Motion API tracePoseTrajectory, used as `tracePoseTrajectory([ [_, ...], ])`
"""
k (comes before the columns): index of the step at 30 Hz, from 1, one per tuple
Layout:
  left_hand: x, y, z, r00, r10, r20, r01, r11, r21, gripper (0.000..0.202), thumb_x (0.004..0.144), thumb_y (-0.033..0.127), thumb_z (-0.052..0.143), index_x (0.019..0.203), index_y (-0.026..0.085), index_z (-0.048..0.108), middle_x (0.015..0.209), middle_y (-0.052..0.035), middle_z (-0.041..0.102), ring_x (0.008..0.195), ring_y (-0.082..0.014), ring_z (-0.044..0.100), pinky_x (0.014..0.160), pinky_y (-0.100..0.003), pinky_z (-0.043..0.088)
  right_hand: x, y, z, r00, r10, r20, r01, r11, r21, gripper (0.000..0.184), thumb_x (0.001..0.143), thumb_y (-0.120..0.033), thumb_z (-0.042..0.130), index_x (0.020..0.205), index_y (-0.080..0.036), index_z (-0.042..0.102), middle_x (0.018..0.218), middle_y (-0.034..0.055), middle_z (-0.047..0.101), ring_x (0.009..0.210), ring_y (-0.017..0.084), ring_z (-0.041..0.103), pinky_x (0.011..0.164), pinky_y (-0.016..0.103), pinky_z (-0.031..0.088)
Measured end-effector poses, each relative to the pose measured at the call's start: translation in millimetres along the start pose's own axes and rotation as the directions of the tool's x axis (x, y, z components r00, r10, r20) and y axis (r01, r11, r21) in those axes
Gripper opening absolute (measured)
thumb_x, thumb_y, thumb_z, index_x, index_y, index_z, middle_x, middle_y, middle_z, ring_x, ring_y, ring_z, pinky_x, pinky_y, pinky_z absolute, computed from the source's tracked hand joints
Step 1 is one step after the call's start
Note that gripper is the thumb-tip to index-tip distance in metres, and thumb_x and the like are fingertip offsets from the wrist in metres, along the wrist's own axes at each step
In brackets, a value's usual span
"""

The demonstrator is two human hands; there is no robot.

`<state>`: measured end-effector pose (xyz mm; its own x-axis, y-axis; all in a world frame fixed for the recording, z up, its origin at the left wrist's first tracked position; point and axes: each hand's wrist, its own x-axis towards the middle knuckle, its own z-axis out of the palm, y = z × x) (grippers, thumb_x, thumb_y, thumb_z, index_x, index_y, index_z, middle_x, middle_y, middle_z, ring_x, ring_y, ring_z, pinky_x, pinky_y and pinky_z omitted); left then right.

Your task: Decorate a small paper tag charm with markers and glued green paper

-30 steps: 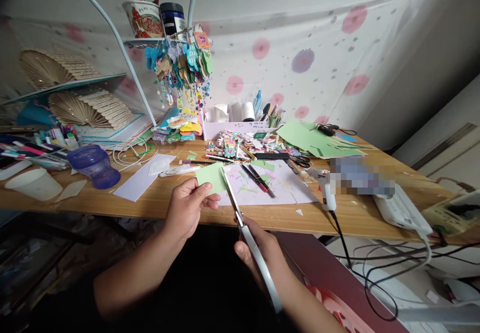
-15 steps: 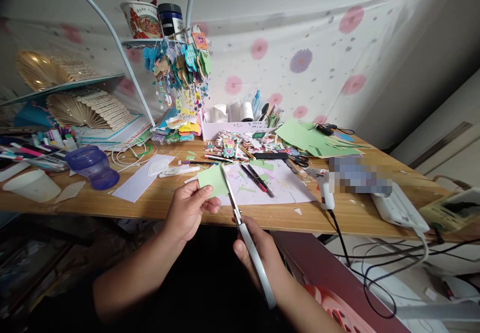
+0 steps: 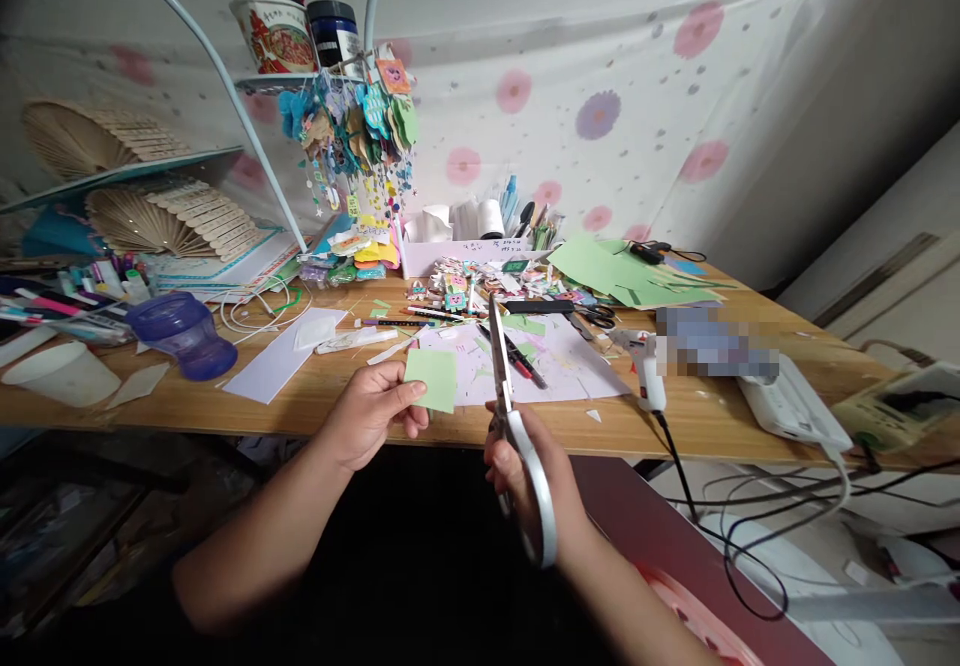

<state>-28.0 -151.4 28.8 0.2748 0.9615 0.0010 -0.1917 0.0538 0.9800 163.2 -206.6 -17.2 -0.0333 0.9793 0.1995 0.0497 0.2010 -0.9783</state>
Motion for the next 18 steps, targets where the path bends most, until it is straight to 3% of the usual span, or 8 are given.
tracePoseTrajectory([
  [5,-2,6,-4.8,0.969,-0.125,0.213,0.081,0.975,0.206,0.027,0.072,0.035,0.070,0.061,0.014,0.056,0.050,-0.0028,0.064,0.037,-0.0080,0.054,0.037,-0.016,0.038,26,-26,0,0.994,-0.083,-0.071,0.079,0.995,-0.061,0.049,0.074,-0.047,0.070,0.109,-0.018,0.054,0.074,0.0017,0.063,0.057,0.014,0.055,0.053,0.028,0.047],
  [8,-2,7,-3.9,0.955,-0.163,0.246,0.099,0.962,0.256,0.030,0.072,0.033,0.071,0.056,0.015,0.053,0.049,-0.0034,0.064,0.036,-0.0073,0.053,0.036,-0.014,0.034,35,-35,5,0.996,-0.052,-0.077,0.047,0.997,-0.069,0.041,0.073,-0.036,0.071,0.108,-0.019,0.056,0.072,-0.0009,0.059,0.060,0.014,0.055,0.053,0.027,0.047],
  [11,-2,4,-4.4,0.957,-0.150,0.247,0.108,0.979,0.175,0.026,0.070,0.032,0.074,0.060,0.014,0.057,0.051,-0.0032,0.064,0.038,-0.0078,0.054,0.038,-0.015,0.038,37,-35,10,0.995,-0.040,-0.091,0.038,0.999,-0.021,0.038,0.075,-0.030,0.068,0.109,-0.018,0.056,0.071,-0.0025,0.056,0.057,0.012,0.052,0.051,0.025,0.045],
  [15,-5,-8,-2.2,0.947,-0.097,0.308,0.115,0.992,-0.044,0.026,0.065,0.029,0.080,0.079,0.012,0.066,0.065,-0.0055,0.069,0.049,-0.0105,0.060,0.048,-0.020,0.048,37,-30,11,0.984,-0.085,-0.159,0.094,0.994,0.048,0.038,0.076,-0.030,0.066,0.110,-0.017,0.055,0.076,-0.0008,0.056,0.064,0.014,0.054,0.056,0.027,0.046],
  [18,-8,-19,3.2,0.956,-0.070,0.285,0.115,0.983,-0.143,0.025,0.068,0.031,0.078,0.081,0.012,0.067,0.066,-0.0057,0.070,0.050,-0.0119,0.062,0.048,-0.021,0.048,38,-27,9,0.976,-0.115,-0.185,0.128,0.990,0.058,0.037,0.077,-0.032,0.066,0.110,-0.017,0.055,0.078,0.0002,0.057,0.068,0.015,0.055,0.060,0.028,0.046],
])
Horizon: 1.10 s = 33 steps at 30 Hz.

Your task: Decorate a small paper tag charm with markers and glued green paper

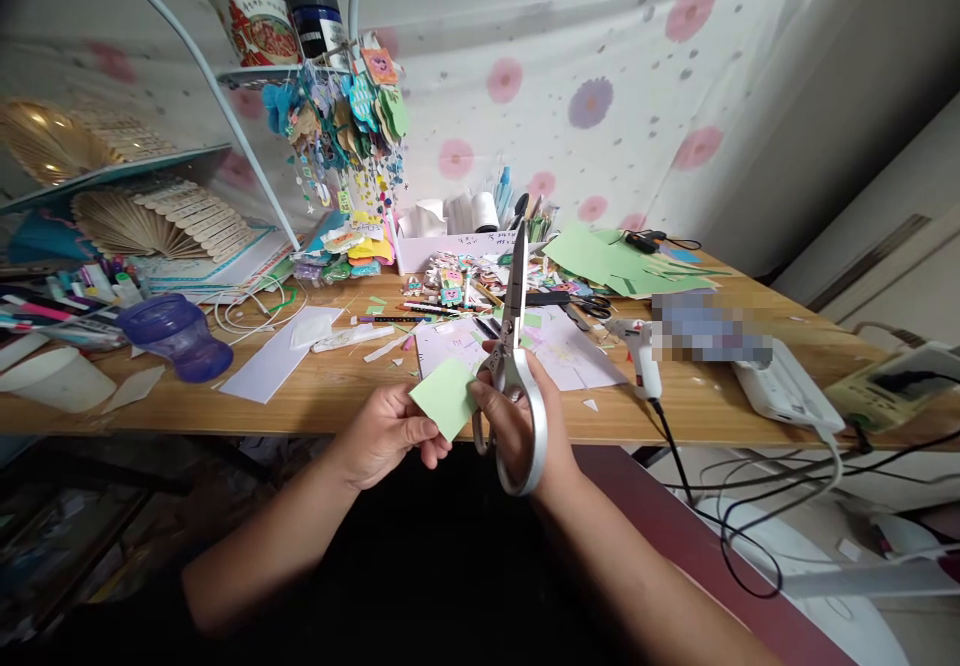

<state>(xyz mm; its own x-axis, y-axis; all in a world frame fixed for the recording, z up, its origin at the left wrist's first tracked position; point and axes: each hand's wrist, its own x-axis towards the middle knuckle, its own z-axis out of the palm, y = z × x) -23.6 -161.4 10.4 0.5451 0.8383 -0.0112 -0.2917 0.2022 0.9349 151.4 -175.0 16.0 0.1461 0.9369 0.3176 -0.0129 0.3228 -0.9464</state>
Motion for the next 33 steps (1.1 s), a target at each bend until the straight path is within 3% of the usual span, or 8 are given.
tracePoseTrajectory([
  [6,2,-11,3.6,0.995,0.054,-0.081,-0.053,0.999,0.004,0.023,0.073,0.032,0.074,0.071,0.012,0.064,0.065,-0.0055,0.071,0.048,-0.0118,0.063,0.049,-0.021,0.048,0,3,1,0.999,-0.044,-0.026,0.043,0.998,-0.048,0.033,0.079,-0.031,0.064,0.108,-0.018,0.056,0.075,-0.0007,0.057,0.064,0.014,0.054,0.057,0.027,0.045],
  [12,2,-13,11.3,0.978,0.097,-0.187,-0.094,0.995,0.024,0.028,0.077,0.037,0.069,0.068,0.013,0.059,0.063,-0.0040,0.069,0.051,-0.0131,0.065,0.055,-0.023,0.051,-3,2,7,0.986,-0.039,-0.161,0.010,0.984,-0.179,0.030,0.078,-0.025,0.063,0.106,-0.020,0.055,0.072,-0.0029,0.056,0.055,0.011,0.051,0.050,0.024,0.043],
  [19,7,-16,25.3,0.944,0.125,-0.304,-0.117,0.992,0.046,0.030,0.078,0.041,0.066,0.079,0.011,0.064,0.062,-0.0041,0.066,0.051,-0.0132,0.063,0.050,-0.022,0.051,-6,4,11,0.986,-0.084,-0.142,0.051,0.974,-0.220,0.034,0.076,-0.029,0.065,0.107,-0.020,0.054,0.074,-0.0021,0.056,0.059,0.012,0.052,0.056,0.026,0.045],
  [21,8,-13,22.7,0.931,0.146,-0.333,-0.133,0.989,0.063,0.029,0.078,0.040,0.066,0.077,0.011,0.064,0.059,-0.0035,0.065,0.047,-0.0118,0.060,0.046,-0.021,0.049,-9,5,7,0.997,-0.061,-0.053,0.050,0.982,-0.184,0.040,0.076,-0.035,0.067,0.111,-0.020,0.052,0.077,-0.0011,0.055,0.062,0.013,0.052,0.057,0.027,0.045],
  [23,7,-6,17.5,0.918,0.172,-0.357,-0.150,0.985,0.089,0.028,0.078,0.038,0.066,0.077,0.010,0.064,0.059,-0.0037,0.066,0.045,-0.0113,0.059,0.045,-0.021,0.048,-15,6,-2,0.993,-0.022,0.114,0.039,0.988,-0.149,0.045,0.080,-0.043,0.063,0.116,-0.020,0.049,0.079,0.0004,0.056,0.064,0.014,0.052,0.058,0.027,0.045],
  [26,4,5,8.7,0.894,0.213,-0.395,-0.183,0.977,0.113,0.027,0.077,0.036,0.066,0.077,0.009,0.065,0.058,-0.0046,0.066,0.046,-0.0121,0.060,0.046,-0.021,0.048,-30,11,-21,0.937,0.057,0.345,0.004,0.985,-0.174,0.049,0.085,-0.053,0.054,0.120,-0.020,0.046,0.079,0.0017,0.055,0.067,0.016,0.053,0.060,0.028,0.045],
  [30,2,16,2.8,0.868,0.243,-0.433,-0.221,0.970,0.101,0.028,0.074,0.035,0.069,0.076,0.008,0.065,0.057,-0.0055,0.066,0.048,-0.0133,0.061,0.045,-0.021,0.049,-50,17,-43,0.877,0.156,0.455,-0.013,0.954,-0.301,0.051,0.089,-0.057,0.045,0.124,-0.020,0.044,0.078,0.0015,0.052,0.068,0.017,0.053,0.063,0.029,0.046],
  [33,4,17,2.4,0.856,0.250,-0.453,-0.229,0.968,0.101,0.030,0.072,0.035,0.070,0.078,0.007,0.066,0.057,-0.0058,0.066,0.048,-0.0136,0.061,0.045,-0.022,0.050,-56,16,-48,0.843,0.178,0.507,0.035,0.923,-0.383,0.052,0.090,-0.058,0.039,0.124,-0.018,0.046,0.078,0.0031,0.054,0.068,0.018,0.051,0.063,0.030,0.045],
])
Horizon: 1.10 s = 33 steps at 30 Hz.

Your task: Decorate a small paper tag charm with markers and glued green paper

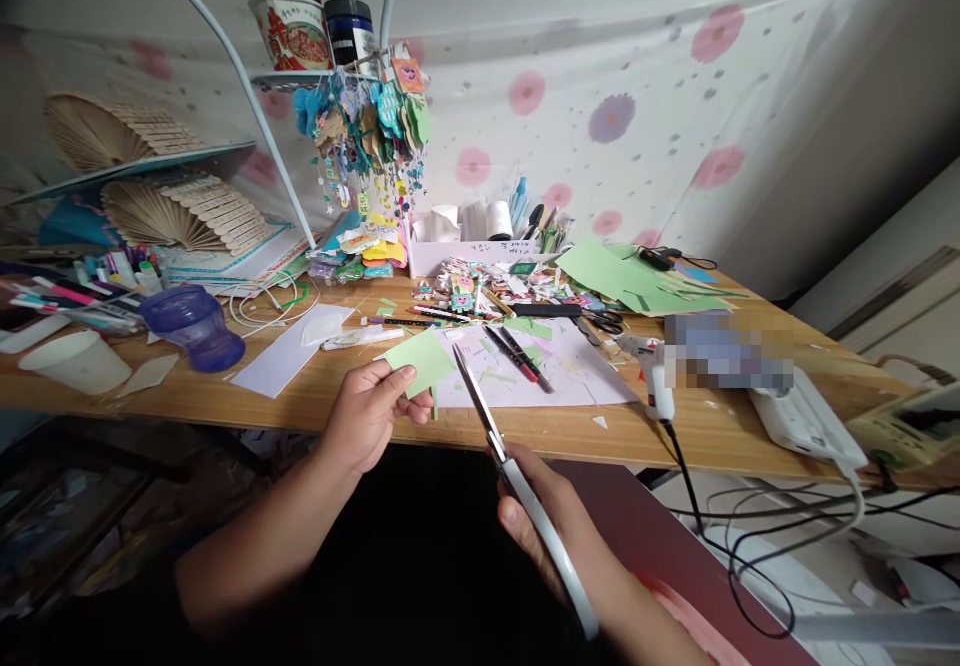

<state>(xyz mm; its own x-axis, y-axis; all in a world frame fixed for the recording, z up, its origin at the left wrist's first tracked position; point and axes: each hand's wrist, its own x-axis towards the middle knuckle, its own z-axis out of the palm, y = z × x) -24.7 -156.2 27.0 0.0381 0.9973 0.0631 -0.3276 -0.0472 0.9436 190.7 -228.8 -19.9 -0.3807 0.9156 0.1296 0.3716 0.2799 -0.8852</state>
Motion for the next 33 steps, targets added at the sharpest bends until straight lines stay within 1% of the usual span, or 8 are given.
tracePoseTrajectory([
  [3,2,-4,0.7,1.000,-0.006,-0.007,0.006,1.000,0.025,0.029,0.073,0.035,0.068,0.078,0.007,0.066,0.056,-0.0057,0.066,0.047,-0.0135,0.061,0.045,-0.022,0.050,1,-3,0,1.000,-0.010,0.027,0.011,0.999,-0.045,0.055,0.090,-0.059,0.036,0.124,-0.017,0.048,0.078,0.0042,0.056,0.068,0.018,0.052,0.062,0.029,0.045],
  [8,4,-8,-1.1,1.000,-0.009,-0.015,0.010,0.998,0.066,0.027,0.075,0.034,0.066,0.078,0.008,0.065,0.057,-0.0057,0.067,0.044,-0.0125,0.061,0.045,-0.021,0.049,3,-5,0,1.000,-0.019,0.020,0.019,0.999,-0.035,0.053,0.092,-0.055,0.037,0.126,-0.017,0.049,0.084,0.0058,0.058,0.076,0.021,0.056,0.071,0.031,0.047],
  [13,4,-8,-1.8,1.000,-0.014,-0.013,0.015,0.998,0.061,0.028,0.074,0.035,0.068,0.079,0.008,0.066,0.059,-0.0059,0.067,0.046,-0.0126,0.061,0.045,-0.021,0.050,1,-1,1,0.995,0.030,0.098,-0.030,1.000,-0.002,0.055,0.091,-0.058,0.036,0.127,-0.018,0.046,0.078,0.0022,0.052,0.067,0.017,0.047,0.062,0.027,0.043],
  [16,4,-10,-1.7,1.000,-0.029,-0.001,0.029,0.997,0.073,0.028,0.074,0.036,0.068,0.080,0.009,0.065,0.058,-0.0050,0.065,0.048,-0.0135,0.062,0.045,-0.021,0.049,1,-1,3,0.993,0.040,0.114,-0.041,0.999,0.000,0.056,0.091,-0.060,0.036,0.127,-0.018,0.045,0.077,0.0012,0.050,0.066,0.016,0.044,0.061,0.026,0.040],
  [20,3,-13,-1.3,0.999,-0.034,0.005,0.034,0.996,0.078,0.026,0.074,0.035,0.067,0.074,0.010,0.063,0.055,-0.0038,0.063,0.048,-0.0142,0.063,0.045,-0.021,0.049,3,-2,5,0.994,0.035,0.108,-0.035,0.999,-0.008,0.057,0.091,-0.060,0.034,0.127,-0.018,0.044,0.076,0.0009,0.049,0.066,0.016,0.042,0.061,0.027,0.038],
  [24,2,-15,-1.3,0.999,-0.036,0.008,0.035,0.996,0.078,0.024,0.075,0.034,0.067,0.075,0.010,0.063,0.057,-0.0044,0.064,0.049,-0.0146,0.064,0.045,-0.021,0.049,3,-2,6,0.995,0.032,0.096,-0.030,0.999,-0.023,0.055,0.091,-0.060,0.035,0.126,-0.018,0.045,0.075,0.0004,0.048,0.065,0.016,0.041,0.061,0.027,0.038],
  [29,2,-15,-0.7,0.999,-0.050,-0.001,0.050,0.997,0.067,0.025,0.074,0.034,0.068,0.074,0.010,0.063,0.060,-0.0052,0.065,0.051,-0.0148,0.064,0.044,-0.021,0.049,3,-4,6,0.994,0.063,0.091,-0.058,0.997,-0.054,0.056,0.090,-0.060,0.036,0.126,-0.017,0.045,0.075,0.0011,0.051,0.065,0.017,0.044,0.060,0.028,0.039],
  [33,2,-14,1.0,0.999,-0.051,-0.004,0.051,0.997,0.058,0.027,0.072,0.036,0.069,0.074,0.009,0.064,0.059,-0.0051,0.065,0.050,-0.0143,0.063,0.044,-0.021,0.050,4,-5,6,0.996,0.040,0.074,-0.037,0.998,-0.045,0.052,0.091,-0.058,0.037,0.123,-0.019,0.048,0.076,0.0013,0.053,0.066,0.017,0.046,0.062,0.027,0.040],
])
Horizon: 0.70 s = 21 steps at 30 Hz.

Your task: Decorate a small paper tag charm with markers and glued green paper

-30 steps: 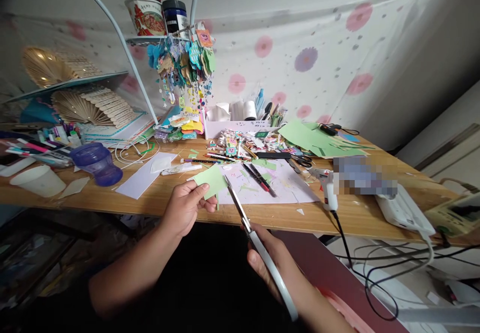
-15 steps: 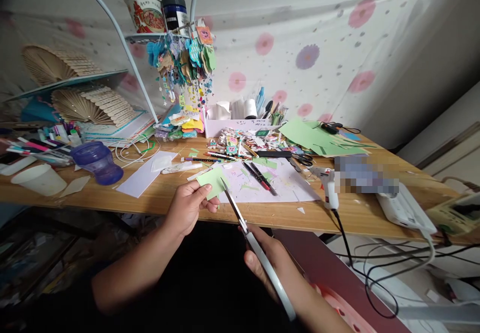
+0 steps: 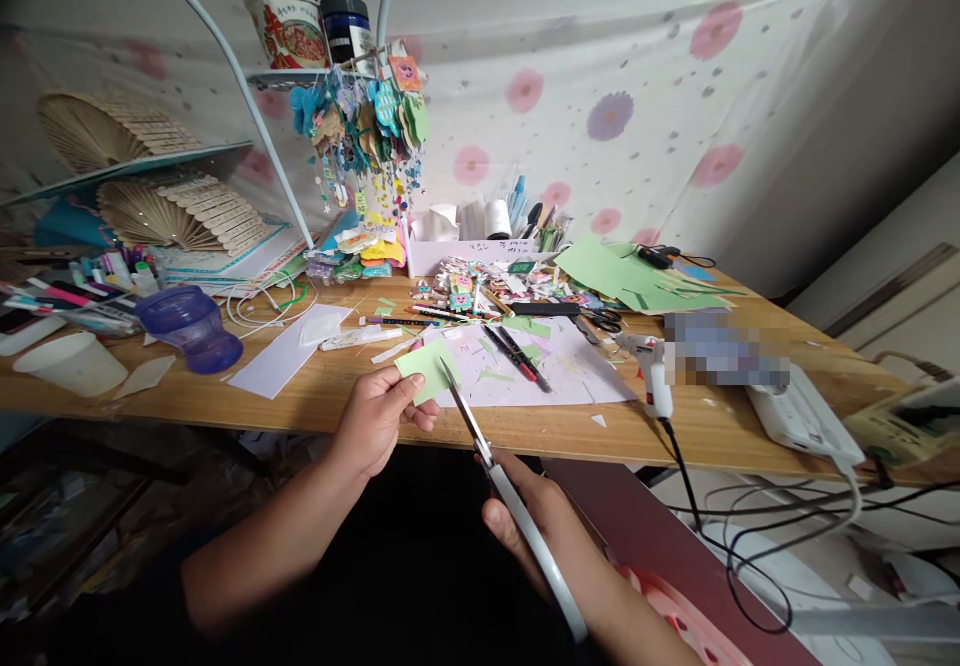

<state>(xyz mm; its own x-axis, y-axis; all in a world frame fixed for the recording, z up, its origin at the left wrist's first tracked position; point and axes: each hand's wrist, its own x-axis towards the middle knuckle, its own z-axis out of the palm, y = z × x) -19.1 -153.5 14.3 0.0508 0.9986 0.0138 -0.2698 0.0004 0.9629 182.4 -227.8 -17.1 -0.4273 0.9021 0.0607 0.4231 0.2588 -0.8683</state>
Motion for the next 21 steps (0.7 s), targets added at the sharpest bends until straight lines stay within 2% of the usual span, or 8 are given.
tracePoseTrajectory([
  [11,2,-2,-0.2,1.000,-0.022,0.015,0.022,1.000,0.012,0.027,0.074,0.035,0.069,0.077,0.008,0.065,0.057,-0.0048,0.066,0.047,-0.0122,0.060,0.045,-0.021,0.050,3,-4,2,0.997,-0.046,-0.058,0.049,0.998,0.047,0.061,0.089,-0.064,0.037,0.118,-0.013,0.054,0.079,0.0028,0.056,0.068,0.016,0.047,0.064,0.027,0.043],
  [16,2,-3,1.4,0.999,-0.033,0.010,0.033,0.999,0.003,0.029,0.072,0.036,0.070,0.076,0.008,0.064,0.056,-0.0046,0.065,0.046,-0.0121,0.060,0.045,-0.021,0.049,2,3,4,0.996,-0.019,-0.092,0.021,1.000,0.018,0.059,0.087,-0.065,0.039,0.112,-0.014,0.057,0.079,0.0034,0.058,0.068,0.016,0.049,0.063,0.027,0.043],
  [21,1,0,4.3,0.998,-0.068,-0.003,0.068,0.997,-0.027,0.034,0.067,0.039,0.073,0.075,0.008,0.063,0.053,-0.0051,0.065,0.045,-0.0122,0.059,0.043,-0.021,0.048,0,5,4,0.998,0.013,-0.062,-0.014,1.000,-0.010,0.057,0.089,-0.063,0.037,0.113,-0.015,0.055,0.078,0.0039,0.058,0.067,0.017,0.050,0.063,0.028,0.044],
])
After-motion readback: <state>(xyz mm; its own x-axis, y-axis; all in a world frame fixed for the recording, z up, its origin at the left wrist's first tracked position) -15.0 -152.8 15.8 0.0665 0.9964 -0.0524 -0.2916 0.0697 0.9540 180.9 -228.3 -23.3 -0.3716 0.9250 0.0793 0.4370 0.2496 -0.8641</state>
